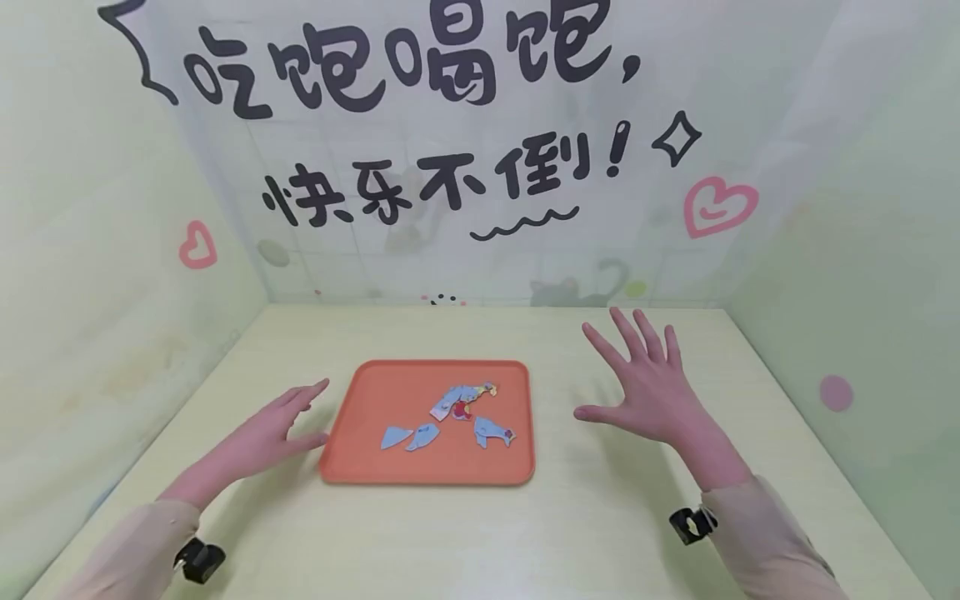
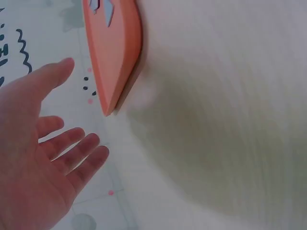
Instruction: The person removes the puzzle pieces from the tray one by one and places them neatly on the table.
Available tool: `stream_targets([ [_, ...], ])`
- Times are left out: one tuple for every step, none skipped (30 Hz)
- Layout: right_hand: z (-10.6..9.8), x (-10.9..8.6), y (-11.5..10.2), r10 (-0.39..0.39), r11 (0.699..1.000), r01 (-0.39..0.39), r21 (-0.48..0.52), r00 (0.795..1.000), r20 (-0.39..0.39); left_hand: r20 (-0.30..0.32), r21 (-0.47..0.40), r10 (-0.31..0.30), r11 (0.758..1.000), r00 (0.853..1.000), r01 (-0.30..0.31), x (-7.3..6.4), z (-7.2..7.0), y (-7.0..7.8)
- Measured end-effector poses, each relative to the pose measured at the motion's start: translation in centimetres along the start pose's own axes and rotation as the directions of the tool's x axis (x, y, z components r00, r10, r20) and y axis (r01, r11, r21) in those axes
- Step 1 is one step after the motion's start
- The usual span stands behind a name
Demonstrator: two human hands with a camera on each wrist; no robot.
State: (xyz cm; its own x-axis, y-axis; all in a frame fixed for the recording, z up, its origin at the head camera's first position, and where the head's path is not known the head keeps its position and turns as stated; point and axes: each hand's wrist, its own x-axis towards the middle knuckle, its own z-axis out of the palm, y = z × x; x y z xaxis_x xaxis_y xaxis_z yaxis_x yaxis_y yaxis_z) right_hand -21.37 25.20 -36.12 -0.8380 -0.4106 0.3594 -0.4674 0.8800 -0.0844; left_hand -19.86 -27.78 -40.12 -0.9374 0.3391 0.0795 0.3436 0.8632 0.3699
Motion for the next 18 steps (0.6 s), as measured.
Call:
stream_targets([
  [0.1, 0.3, -0.2, -0.007, 1.0, 0.007, 0.001, 1.0, -0.003, -0.009, -0.017, -0.002, 1.0, 1.0, 0.002, -0.1, 0.3, 0.0],
  [0.1, 0.5, -0.4, -0.012, 1.0, 0.012, 0.006, 1.0, -0.003, -0.017, -0.036, -0.002, 0.999, 1.0, 0.002, -0.3, 0.5, 0.0],
  [0.2, 0.8, -0.6, -0.017, 1.0, 0.017, 0.007, 1.0, -0.005, -0.025, -0.06, -0.008, 0.998, 1.0, 0.007, -0.5, 0.7, 0.0],
  [0.2, 0.9, -0.7, -0.018, 1.0, 0.018, 0.01, 1.0, -0.005, -0.031, -0.083, -0.009, 0.997, 0.999, 0.006, -0.6, 1.0, 0.0],
  [0.2, 1.1, -0.9, -0.02, 1.0, 0.021, 0.009, 1.0, -0.005, -0.036, -0.113, -0.011, 0.994, 0.999, 0.007, -0.8, 1.2, 0.0],
  [0.2, 1.2, -1.0, -0.022, 1.0, 0.022, 0.009, 1.0, -0.004, -0.038, -0.14, -0.014, 0.99, 0.999, 0.009, -0.9, 1.4, 0.0],
  [0.2, 1.4, -1.2, -0.022, 1.0, 0.022, 0.012, 1.0, -0.001, -0.039, -0.166, -0.022, 0.986, 0.999, 0.015, -1.1, 1.6, -0.1],
  [0.3, 1.5, -1.3, -0.023, 1.0, 0.023, 0.013, 1.0, 0.002, -0.041, -0.19, -0.028, 0.982, 0.999, 0.02, -1.3, 1.7, -0.1],
  [0.3, 1.6, -1.4, -0.025, 1.0, 0.025, 0.015, 1.0, 0.003, -0.044, -0.212, -0.038, 0.977, 0.998, 0.028, -1.5, 1.9, -0.1],
  [0.4, 1.8, -1.5, -0.027, 0.999, 0.027, 0.019, 1.0, 0.004, -0.049, -0.236, -0.045, 0.971, 0.998, 0.033, -1.6, 2.1, -0.1],
  [0.4, 1.9, -1.7, -0.028, 0.999, 0.028, 0.019, 1.0, 0.004, -0.053, -0.259, -0.056, 0.965, 0.997, 0.04, -1.7, 2.2, -0.1],
  [0.4, 2.1, -1.8, -0.031, 0.999, 0.031, 0.021, 1.0, 0.003, -0.057, -0.275, -0.066, 0.96, 0.996, 0.048, -1.8, 2.3, -0.1],
  [0.5, 2.2, -2.0, -0.034, 0.999, 0.034, 0.024, 0.999, 0.001, -0.057, -0.29, -0.075, 0.955, 0.996, 0.055, -1.9, 2.4, -0.1],
  [0.5, 2.4, -2.1, -0.037, 0.999, 0.037, 0.025, 0.999, -0.001, -0.056, -0.305, -0.084, 0.95, 0.995, 0.063, -1.9, 2.5, 0.0],
  [0.5, 2.6, -2.3, -0.042, 0.999, 0.043, 0.027, 0.999, -0.005, -0.052, -0.317, -0.093, 0.946, 0.994, 0.071, -1.9, 2.5, 0.0],
  [0.5, 2.8, -2.5, -0.048, 0.998, 0.048, 0.03, 0.999, -0.007, -0.048, -0.326, -0.102, 0.942, 0.994, 0.081, -1.9, 2.6, 0.0],
  [0.5, 3.1, -2.7, -0.053, 0.998, 0.053, 0.033, 0.999, -0.008, -0.041, -0.33, -0.112, 0.939, 0.993, 0.092, -1.9, 2.6, 0.0],
  [0.5, 3.3, -2.9, -0.059, 0.998, 0.059, 0.038, 0.998, -0.01, -0.033, -0.336, -0.122, 0.936, 0.992, 0.104, -1.9, 2.7, 0.0],
])
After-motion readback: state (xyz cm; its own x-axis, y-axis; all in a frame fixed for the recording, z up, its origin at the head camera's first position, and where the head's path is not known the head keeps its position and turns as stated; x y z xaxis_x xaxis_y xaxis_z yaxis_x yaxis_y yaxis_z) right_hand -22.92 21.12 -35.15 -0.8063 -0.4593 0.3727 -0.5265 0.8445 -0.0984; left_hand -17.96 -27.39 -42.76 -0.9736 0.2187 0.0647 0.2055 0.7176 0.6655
